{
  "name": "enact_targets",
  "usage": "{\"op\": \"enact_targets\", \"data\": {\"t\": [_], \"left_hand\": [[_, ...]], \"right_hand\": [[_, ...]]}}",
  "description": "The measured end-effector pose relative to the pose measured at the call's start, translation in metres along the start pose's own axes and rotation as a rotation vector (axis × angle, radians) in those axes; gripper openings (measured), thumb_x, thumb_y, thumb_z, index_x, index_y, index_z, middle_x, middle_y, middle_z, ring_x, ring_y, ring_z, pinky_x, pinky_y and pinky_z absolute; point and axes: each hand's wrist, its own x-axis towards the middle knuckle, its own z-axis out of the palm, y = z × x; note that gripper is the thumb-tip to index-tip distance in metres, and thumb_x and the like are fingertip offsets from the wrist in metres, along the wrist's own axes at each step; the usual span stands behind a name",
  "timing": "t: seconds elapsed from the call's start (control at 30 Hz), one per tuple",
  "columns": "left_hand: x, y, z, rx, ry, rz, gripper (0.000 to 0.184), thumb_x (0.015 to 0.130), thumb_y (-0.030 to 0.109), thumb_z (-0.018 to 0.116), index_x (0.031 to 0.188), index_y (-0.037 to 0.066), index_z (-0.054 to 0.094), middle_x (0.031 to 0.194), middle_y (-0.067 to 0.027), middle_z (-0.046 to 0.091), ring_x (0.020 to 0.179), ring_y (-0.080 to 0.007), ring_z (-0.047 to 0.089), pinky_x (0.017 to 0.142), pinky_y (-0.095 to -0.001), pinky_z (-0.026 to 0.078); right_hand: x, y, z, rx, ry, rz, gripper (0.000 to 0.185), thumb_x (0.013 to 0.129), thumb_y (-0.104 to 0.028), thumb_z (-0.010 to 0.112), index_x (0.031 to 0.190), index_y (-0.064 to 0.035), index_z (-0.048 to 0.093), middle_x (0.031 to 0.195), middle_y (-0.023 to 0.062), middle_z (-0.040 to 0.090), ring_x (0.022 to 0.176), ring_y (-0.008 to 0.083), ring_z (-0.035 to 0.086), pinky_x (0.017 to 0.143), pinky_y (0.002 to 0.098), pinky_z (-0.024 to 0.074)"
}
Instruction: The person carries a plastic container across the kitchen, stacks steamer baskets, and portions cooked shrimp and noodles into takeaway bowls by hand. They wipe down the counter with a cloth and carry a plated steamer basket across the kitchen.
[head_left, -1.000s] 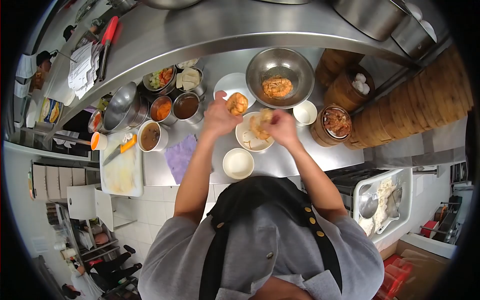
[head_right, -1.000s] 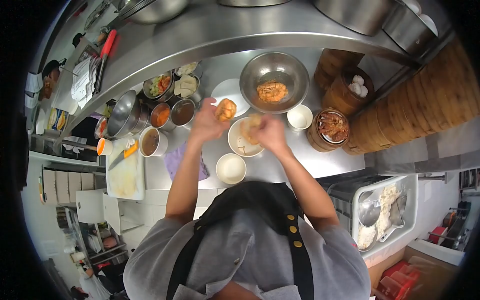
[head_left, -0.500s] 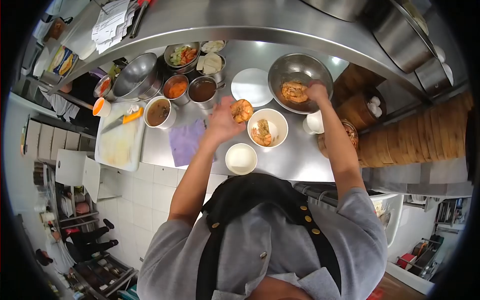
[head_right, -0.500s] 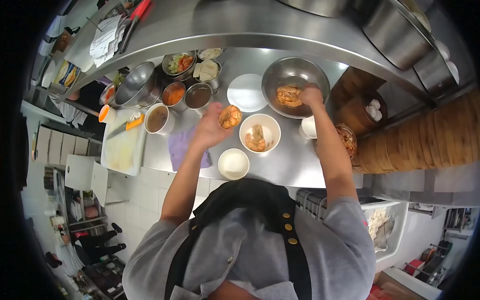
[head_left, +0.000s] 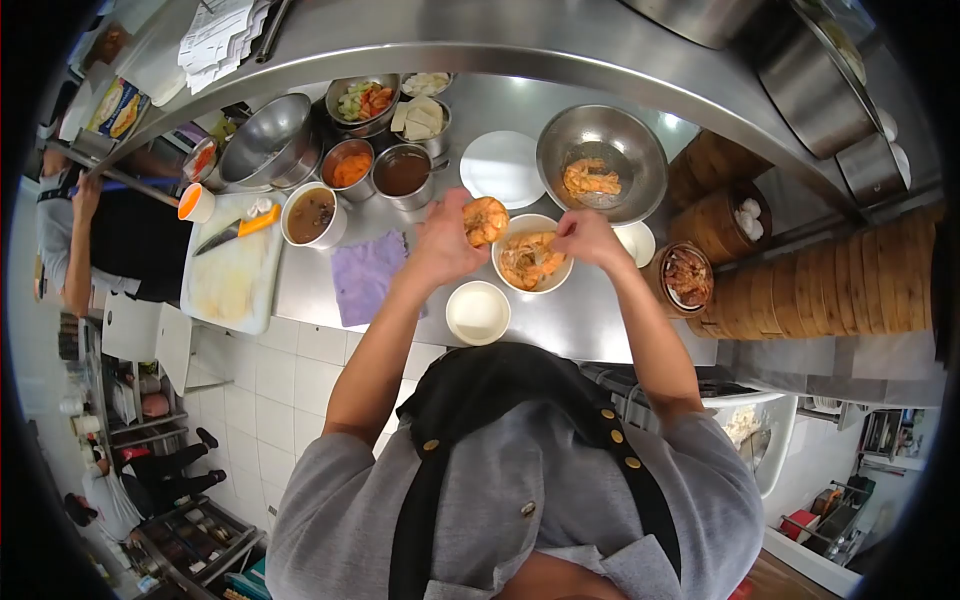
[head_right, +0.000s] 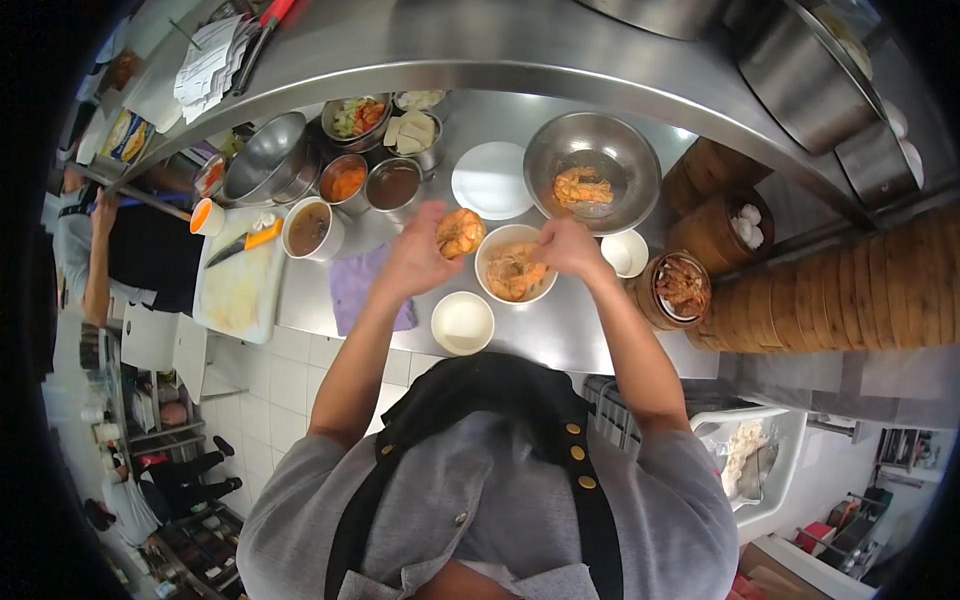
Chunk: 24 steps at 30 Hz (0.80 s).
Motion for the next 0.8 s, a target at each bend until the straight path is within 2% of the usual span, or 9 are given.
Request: {"op": "enact_targets", "data": {"t": [0.07, 0.17, 0.27, 0.37, 0.47, 0.57, 0.7, 0.73, 0.8], "left_hand": [[0.004, 0.002, 0.009, 0.038, -0.075, 0.012, 0.070, 0.063, 0.016, 0.072, 0.122, 0.005, 0.038, 0.114, -0.0171, 0.053, 0.113, -0.0336, 0.045, 0.092, -0.0488, 0.034], [0.007, 0.012, 0.027, 0.143, -0.117, 0.127, 0.069, 0.061, 0.016, 0.074, 0.122, 0.007, 0.041, 0.115, -0.0168, 0.053, 0.111, -0.0334, 0.046, 0.091, -0.0458, 0.037], [0.016, 0.027, 0.047, 0.233, -0.323, 0.203, 0.068, 0.062, 0.014, 0.074, 0.121, 0.008, 0.042, 0.120, -0.0160, 0.050, 0.116, -0.0318, 0.042, 0.095, -0.0479, 0.032], [0.031, 0.031, 0.070, 0.341, -0.505, 0.362, 0.068, 0.062, 0.012, 0.073, 0.122, 0.009, 0.043, 0.125, -0.0151, 0.046, 0.119, -0.0305, 0.039, 0.096, -0.0495, 0.028], [0.034, 0.023, 0.079, 0.376, -0.542, 0.486, 0.065, 0.064, 0.012, 0.072, 0.122, 0.008, 0.045, 0.129, -0.0142, 0.044, 0.122, -0.0316, 0.038, 0.098, -0.0476, 0.031], [0.048, -0.004, 0.056, 0.208, -0.306, 0.444, 0.062, 0.066, 0.014, 0.072, 0.122, 0.007, 0.046, 0.131, -0.0143, 0.043, 0.121, -0.0343, 0.041, 0.099, -0.0446, 0.035], [0.025, -0.037, 0.031, 0.134, -0.063, 0.268, 0.054, 0.068, 0.013, 0.071, 0.117, 0.006, 0.051, 0.130, -0.0168, 0.043, 0.114, -0.0371, 0.047, 0.096, -0.0415, 0.041], [0.019, -0.049, 0.032, 0.121, -0.009, 0.231, 0.051, 0.068, 0.012, 0.071, 0.115, 0.005, 0.052, 0.128, -0.0171, 0.045, 0.111, -0.0373, 0.050, 0.094, -0.0420, 0.043], [0.008, -0.074, 0.030, 0.053, 0.030, 0.079, 0.045, 0.068, 0.009, 0.069, 0.110, 0.003, 0.054, 0.118, -0.0178, 0.050, 0.108, -0.0377, 0.050, 0.091, -0.0425, 0.042]], "right_hand": [[-0.009, -0.003, 0.005, -0.195, 0.157, -0.095, 0.028, 0.064, -0.026, 0.076, 0.068, -0.0020, 0.064, 0.066, 0.0109, 0.063, 0.064, 0.0194, 0.061, 0.060, 0.0328, 0.0478], [-0.035, -0.013, -0.029, -0.042, 0.116, 0.098, 0.035, 0.066, -0.032, 0.077, 0.067, -0.0005, 0.064, 0.064, 0.0113, 0.062, 0.061, 0.0196, 0.060, 0.058, 0.0327, 0.0468], [-0.068, 0.002, -0.055, 0.006, 0.044, 0.302, 0.037, 0.069, -0.034, 0.077, 0.067, 0.0003, 0.064, 0.063, 0.0102, 0.062, 0.058, 0.0181, 0.059, 0.056, 0.0319, 0.0460], [-0.103, 0.038, -0.047, 0.176, -0.024, 0.305, 0.036, 0.071, -0.033, 0.076, 0.067, 0.0011, 0.065, 0.059, 0.0091, 0.061, 0.054, 0.0165, 0.057, 0.055, 0.0305, 0.0453], [-0.134, 0.056, -0.030, 0.270, -0.015, 0.270, 0.033, 0.073, -0.030, 0.076, 0.068, 0.0014, 0.066, 0.057, 0.0088, 0.061, 0.053, 0.0151, 0.055, 0.055, 0.0305, 0.0446], [-0.142, 0.086, -0.010, 0.329, 0.173, 0.177, 0.032, 0.074, -0.029, 0.075, 0.069, 0.0017, 0.067, 0.055, 0.0093, 0.060, 0.051, 0.0147, 0.053, 0.054, 0.0306, 0.0441], [-0.111, 0.063, -0.041, 0.063, 0.217, 0.437, 0.031, 0.074, -0.027, 0.075, 0.068, 0.0018, 0.067, 0.053, 0.0081, 0.058, 0.051, 0.0139, 0.052, 0.053, 0.0276, 0.0432], [-0.101, 0.054, -0.044, 0.055, 0.202, 0.336, 0.028, 0.075, -0.025, 0.074, 0.075, 0.0014, 0.068, 0.056, 0.0097, 0.058, 0.050, 0.0132, 0.050, 0.051, 0.0274, 0.0422], [-0.089, 0.018, -0.036, 0.323, 0.244, 0.149, 0.027, 0.075, -0.024, 0.074, 0.082, 0.0009, 0.067, 0.062, 0.0110, 0.060, 0.052, 0.0127, 0.050, 0.052, 0.0277, 0.0430]]}}
